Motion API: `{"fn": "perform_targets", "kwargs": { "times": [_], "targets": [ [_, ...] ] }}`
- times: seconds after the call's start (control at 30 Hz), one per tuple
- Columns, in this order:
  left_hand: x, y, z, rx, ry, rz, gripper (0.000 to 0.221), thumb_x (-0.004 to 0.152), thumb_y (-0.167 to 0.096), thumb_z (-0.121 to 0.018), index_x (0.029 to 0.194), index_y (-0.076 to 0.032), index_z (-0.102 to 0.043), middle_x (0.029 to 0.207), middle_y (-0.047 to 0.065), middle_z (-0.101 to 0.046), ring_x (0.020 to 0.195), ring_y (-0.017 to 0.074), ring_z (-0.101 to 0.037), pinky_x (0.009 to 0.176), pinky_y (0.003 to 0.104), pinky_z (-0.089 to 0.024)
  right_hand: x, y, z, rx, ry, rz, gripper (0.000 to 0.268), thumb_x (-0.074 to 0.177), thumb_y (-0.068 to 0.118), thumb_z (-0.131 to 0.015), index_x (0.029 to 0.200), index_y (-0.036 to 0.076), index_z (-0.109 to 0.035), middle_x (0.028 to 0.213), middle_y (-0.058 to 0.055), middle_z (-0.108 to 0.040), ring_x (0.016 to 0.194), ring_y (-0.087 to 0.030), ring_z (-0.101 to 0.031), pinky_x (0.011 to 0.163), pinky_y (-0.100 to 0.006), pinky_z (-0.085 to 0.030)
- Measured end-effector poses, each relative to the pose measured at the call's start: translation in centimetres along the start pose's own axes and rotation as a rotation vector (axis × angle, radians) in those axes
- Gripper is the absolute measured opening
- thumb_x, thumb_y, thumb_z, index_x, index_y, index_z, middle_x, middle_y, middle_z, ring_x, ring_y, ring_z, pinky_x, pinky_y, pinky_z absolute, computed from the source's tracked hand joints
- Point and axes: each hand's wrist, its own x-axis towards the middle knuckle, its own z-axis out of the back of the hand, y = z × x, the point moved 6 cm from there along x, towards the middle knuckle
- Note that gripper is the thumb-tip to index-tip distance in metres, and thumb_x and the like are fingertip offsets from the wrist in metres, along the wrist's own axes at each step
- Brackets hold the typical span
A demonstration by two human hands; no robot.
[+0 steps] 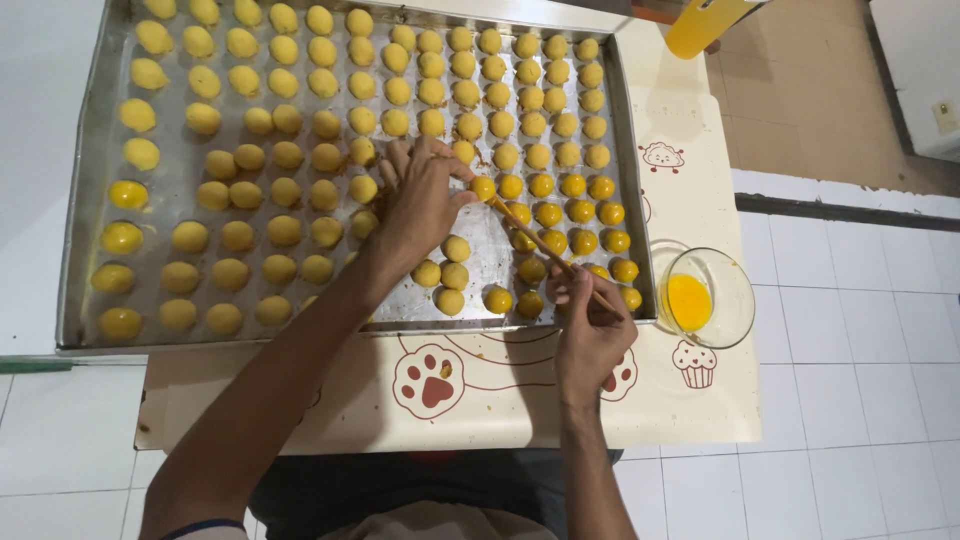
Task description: Applying egg wash to individual cookies on a baking tray using a pastry brush.
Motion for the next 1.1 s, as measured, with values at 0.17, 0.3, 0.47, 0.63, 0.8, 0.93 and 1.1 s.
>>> {"fn": "perform_targets", "kwargs": {
  "times": [0.17, 0.3, 0.47, 0.63, 0.8, 0.93, 1.1],
  "targets": [
    [0.2, -0.5, 0.0, 0.0, -0.006, 0.02, 0.014, 0.084, -0.018, -0.084, 0.096, -0.016, -0.076, 0.119, 0.004, -0.051, 0.116, 0.0336, -0.039, 0.095, 0.047, -0.032, 0.1, -0.3, -0.2, 0.0, -0.007, 0.025, 0.018, 0.105, 0.01, -0.064, 0.106, -0.005, -0.074, 0.089, -0.021, -0.077, 0.075, -0.016, -0.069, 0.067, -0.027, -0.059],
    [0.1, -0.8, 0.0, 0.02, -0.007, 0.04, 0.011, 0.085, -0.013, -0.082, 0.095, -0.013, -0.076, 0.119, 0.007, -0.052, 0.115, 0.0355, -0.04, 0.095, 0.047, -0.032, -0.2, 1.2, -0.5, -0.033, -0.006, 0.03, 0.016, 0.105, 0.008, -0.064, 0.105, -0.005, -0.074, 0.088, -0.021, -0.077, 0.073, -0.016, -0.068, 0.065, -0.028, -0.059],
    [-0.8, -1.2, 1.0, 0.023, -0.01, 0.059, 0.017, 0.088, -0.012, -0.077, 0.104, -0.014, -0.073, 0.118, 0.008, -0.048, 0.117, 0.0371, -0.037, 0.098, 0.052, -0.029, -0.4, 2.5, 0.1, -0.102, -0.018, 0.092, 0.013, 0.103, 0.003, -0.065, 0.105, -0.005, -0.075, 0.09, -0.022, -0.077, 0.077, -0.017, -0.069, 0.07, -0.032, -0.061],
    [-2.6, -1.8, 2.6, -0.02, 0.023, 0.103, 0.025, 0.09, -0.005, -0.074, 0.114, -0.012, -0.073, 0.122, 0.015, -0.05, 0.124, 0.0435, -0.035, 0.103, 0.061, -0.029, -0.5, 3.7, 0.0, -0.111, 0.011, 0.105, 0.012, 0.102, 0.0, -0.065, 0.104, -0.006, -0.075, 0.09, -0.024, -0.077, 0.079, -0.02, -0.072, 0.072, -0.036, -0.062],
    [-5.7, -3.0, 5.5, -0.04, 0.072, 0.148, 0.026, 0.095, -0.017, -0.071, 0.12, -0.015, -0.068, 0.124, 0.012, -0.05, 0.125, 0.0398, -0.036, 0.107, 0.054, -0.027, -0.7, 5.2, 0.8, -0.081, 0.049, 0.085, 0.015, 0.106, 0.003, -0.061, 0.11, -0.007, -0.071, 0.095, -0.027, -0.075, 0.077, -0.027, -0.074, 0.07, -0.035, -0.063],
    [-6.9, -1.5, 4.5, 0.026, 0.072, 0.165, 0.026, 0.095, -0.018, -0.07, 0.121, -0.02, -0.066, 0.126, 0.009, -0.049, 0.122, 0.0383, -0.038, 0.104, 0.056, -0.028, -0.6, 4.9, 2.8, -0.056, 0.069, 0.109, 0.016, 0.107, 0.007, -0.061, 0.11, -0.007, -0.07, 0.096, -0.025, -0.075, 0.079, -0.025, -0.073, 0.07, -0.032, -0.063],
    [-7.3, 0.7, 3.4, 0.16, 0.07, 0.201, 0.023, 0.093, -0.016, -0.072, 0.115, -0.021, -0.069, 0.131, 0.01, -0.056, 0.127, 0.0382, -0.038, 0.101, 0.054, -0.032, -1.4, 4.9, 7.0, 0.041, -0.136, -0.03, 0.016, 0.106, 0.01, -0.061, 0.105, -0.004, -0.068, 0.089, -0.019, -0.074, 0.077, -0.025, -0.076, 0.069, -0.029, -0.062]
  ]
}}
